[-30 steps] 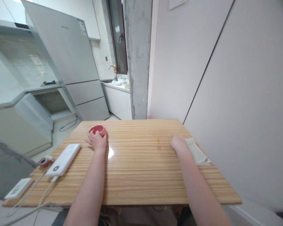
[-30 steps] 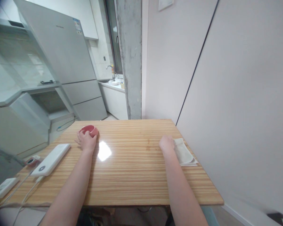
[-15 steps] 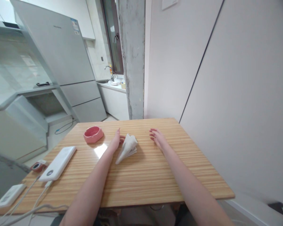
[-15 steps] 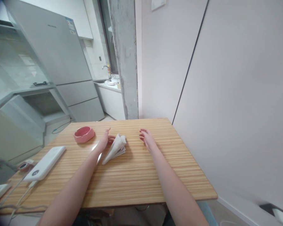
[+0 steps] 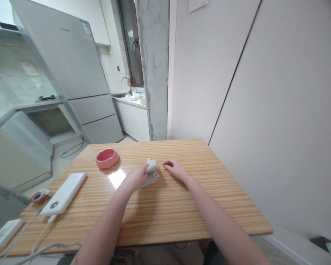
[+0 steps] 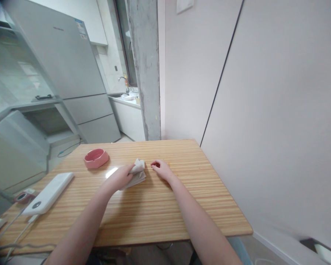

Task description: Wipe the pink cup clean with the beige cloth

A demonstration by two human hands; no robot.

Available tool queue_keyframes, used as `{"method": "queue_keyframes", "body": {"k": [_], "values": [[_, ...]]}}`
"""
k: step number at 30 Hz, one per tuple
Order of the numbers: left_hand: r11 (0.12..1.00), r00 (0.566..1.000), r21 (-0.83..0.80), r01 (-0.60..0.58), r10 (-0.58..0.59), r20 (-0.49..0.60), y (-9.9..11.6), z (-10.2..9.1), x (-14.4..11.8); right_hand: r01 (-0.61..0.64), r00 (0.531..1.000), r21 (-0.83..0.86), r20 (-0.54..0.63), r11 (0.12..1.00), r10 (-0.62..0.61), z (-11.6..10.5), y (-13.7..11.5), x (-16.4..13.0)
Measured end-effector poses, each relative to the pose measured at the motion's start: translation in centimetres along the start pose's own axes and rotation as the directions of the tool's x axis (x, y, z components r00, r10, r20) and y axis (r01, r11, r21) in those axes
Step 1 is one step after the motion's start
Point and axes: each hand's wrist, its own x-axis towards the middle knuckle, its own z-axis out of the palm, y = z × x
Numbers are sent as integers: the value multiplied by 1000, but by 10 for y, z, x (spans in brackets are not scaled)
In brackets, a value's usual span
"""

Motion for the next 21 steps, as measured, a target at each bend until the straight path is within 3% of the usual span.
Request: {"method": "queue_keyframes", "body": {"k": [3,6,10,12,15,17,19,21], "values": [[975,990,-201,90,-110,-91,-32,-29,-9,-12,1000,-8,-17,1000,12,0,2,1],[881,926,-356,311,-366,-96,-80,-54,-28,-28,999,4,-23,1000,28,0,2,1],[841,805,-40,539,-528,-270,-139,-59,-52,-22,1000,-21,-17,1000,21,-1,2,2],[795,778,93,599,-551,-301,-156,-53,-61,-19,1000,-36,-17,999,19,-1,2,2],[731,751,199,653,-588,-301,-161,-47,-71,-16,1000,-51,-22,999,15,-1,2,2],[709,733,242,662,-546,-406,-153,-48,-73,-14,1000,-62,-28,998,13,0,2,3],[765,765,282,579,-392,-511,-143,-48,-70,-9,999,-73,-34,997,7,1,1,3],[843,839,327,428,-235,-490,-133,-42,-64,-7,999,-75,-34,997,5,1,0,2]]}}
